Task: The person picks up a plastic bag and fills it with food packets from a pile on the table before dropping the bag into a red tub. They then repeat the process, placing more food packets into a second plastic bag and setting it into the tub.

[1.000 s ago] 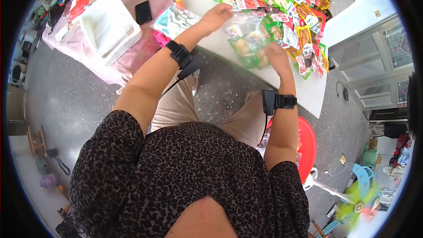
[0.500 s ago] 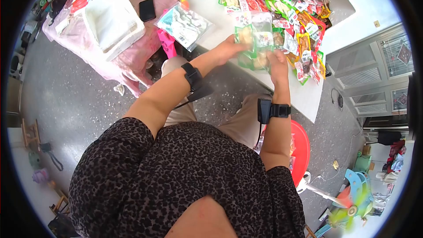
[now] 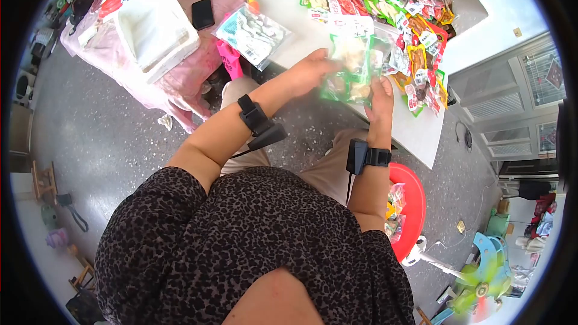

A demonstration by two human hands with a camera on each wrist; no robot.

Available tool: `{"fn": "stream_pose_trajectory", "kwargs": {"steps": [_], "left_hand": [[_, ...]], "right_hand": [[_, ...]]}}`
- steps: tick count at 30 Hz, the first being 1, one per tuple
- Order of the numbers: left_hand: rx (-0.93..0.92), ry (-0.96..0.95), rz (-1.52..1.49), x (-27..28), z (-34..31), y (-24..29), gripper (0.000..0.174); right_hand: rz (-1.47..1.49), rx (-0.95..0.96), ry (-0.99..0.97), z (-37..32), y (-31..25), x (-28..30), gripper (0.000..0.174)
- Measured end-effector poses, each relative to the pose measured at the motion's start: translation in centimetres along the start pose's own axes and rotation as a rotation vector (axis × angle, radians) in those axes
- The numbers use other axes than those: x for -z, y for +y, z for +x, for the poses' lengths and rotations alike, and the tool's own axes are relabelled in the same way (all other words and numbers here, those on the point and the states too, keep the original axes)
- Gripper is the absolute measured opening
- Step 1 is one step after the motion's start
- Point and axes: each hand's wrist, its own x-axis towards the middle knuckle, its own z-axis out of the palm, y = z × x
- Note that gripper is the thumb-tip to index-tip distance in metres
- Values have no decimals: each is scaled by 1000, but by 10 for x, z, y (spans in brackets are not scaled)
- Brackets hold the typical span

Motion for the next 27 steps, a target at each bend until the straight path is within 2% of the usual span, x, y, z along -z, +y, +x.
{"fn": "stream_pose_trajectory", "kwargs": {"steps": [1,7,10,13,16,19,22,25,27], "left_hand": [[56,37,5,0,1,3,31],[-33,19,183,-2,-1,11,28],[-204,-14,325,-4,5,8,23],[-178,21,606,4,23,7,17],[-111,27,539,-11,24,22,15],[-100,-8,576,15,53,-7,15],[-116,-20,564,18,45,-14,15],[-85,-1,519,12,40,-6,14],[-54,14,554,13,42,1,15]], "right_hand": [[-11,4,-12,0,3,2,10],[-38,-41,-2,-7,9,2,11],[-93,8,-21,-4,17,12,11],[-169,-24,12,-1,14,16,12],[-272,12,79,4,4,16,14],[-421,73,242,6,-11,9,20],[-427,120,85,3,-24,1,26],[-630,170,39,8,-18,13,32],[-652,283,33,12,-19,9,31]]}}
